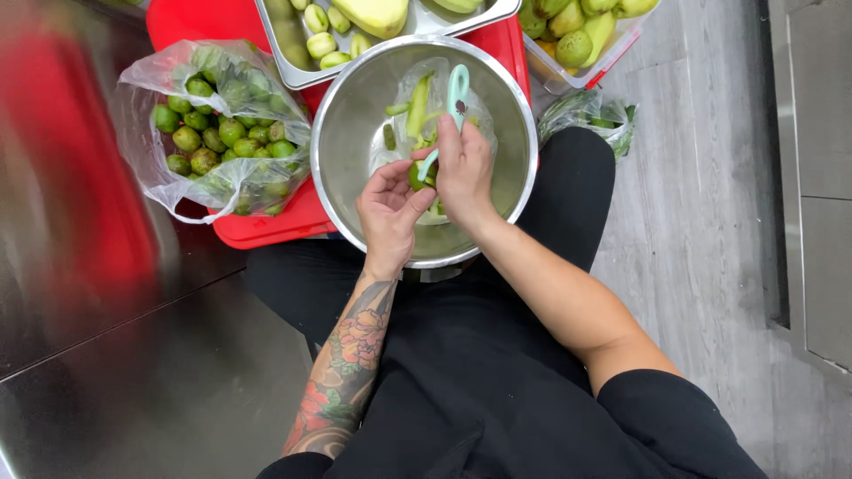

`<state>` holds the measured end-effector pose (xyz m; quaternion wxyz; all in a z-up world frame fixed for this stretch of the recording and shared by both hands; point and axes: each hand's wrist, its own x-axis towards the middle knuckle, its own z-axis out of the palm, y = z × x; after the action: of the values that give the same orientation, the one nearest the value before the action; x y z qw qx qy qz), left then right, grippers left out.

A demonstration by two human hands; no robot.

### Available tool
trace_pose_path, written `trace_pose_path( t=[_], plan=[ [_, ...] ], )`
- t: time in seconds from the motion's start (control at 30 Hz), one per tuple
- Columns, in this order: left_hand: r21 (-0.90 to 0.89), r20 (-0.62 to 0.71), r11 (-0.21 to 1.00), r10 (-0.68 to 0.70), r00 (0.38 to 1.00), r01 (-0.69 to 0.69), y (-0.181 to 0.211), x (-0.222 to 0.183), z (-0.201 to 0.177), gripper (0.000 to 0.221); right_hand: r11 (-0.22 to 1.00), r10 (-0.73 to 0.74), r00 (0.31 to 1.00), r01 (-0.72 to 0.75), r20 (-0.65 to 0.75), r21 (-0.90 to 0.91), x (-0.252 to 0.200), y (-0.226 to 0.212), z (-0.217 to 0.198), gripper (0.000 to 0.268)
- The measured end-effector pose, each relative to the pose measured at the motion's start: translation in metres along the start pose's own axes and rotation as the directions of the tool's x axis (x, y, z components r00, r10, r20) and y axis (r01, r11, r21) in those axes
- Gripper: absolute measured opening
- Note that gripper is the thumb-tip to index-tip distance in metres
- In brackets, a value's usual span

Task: Peeling small green fruits using a hand peeler over a metal bowl.

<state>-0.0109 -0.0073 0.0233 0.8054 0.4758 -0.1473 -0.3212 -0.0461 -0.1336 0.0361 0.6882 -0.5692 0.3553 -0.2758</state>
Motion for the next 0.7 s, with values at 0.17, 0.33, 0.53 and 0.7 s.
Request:
trace_pose_path(
  t=[0.17, 0.33, 0.53, 0.7],
  plan=[
    [0.008, 0.101, 0.999, -0.042, 0.994, 0.042, -0.004, -0.002, -0.017, 0.047, 0.982, 0.166, 0.983, -0.172, 0.072, 0.083, 0.024, 0.024, -0.009, 0.037],
    [-0.068, 0.14, 0.994, -0.08, 0.987, 0.09, -0.004, 0.003, -0.019, 0.046, 0.903, 0.364, 0.92, -0.387, 0.146, 0.185, 0.038, 0.02, -0.006, 0.035],
    [-0.224, 0.089, 0.955, -0.179, 0.98, 0.195, -0.013, 0.008, -0.024, 0.045, 0.969, 0.193, 0.981, -0.192, 0.006, 0.157, 0.042, 0.034, -0.001, 0.037],
    [-0.23, 0.032, 0.942, -0.242, 0.97, 0.243, 0.003, 0.003, -0.015, 0.048, 0.986, -0.12, 0.986, 0.105, -0.119, -0.128, 0.028, 0.006, 0.003, 0.033]
  ],
)
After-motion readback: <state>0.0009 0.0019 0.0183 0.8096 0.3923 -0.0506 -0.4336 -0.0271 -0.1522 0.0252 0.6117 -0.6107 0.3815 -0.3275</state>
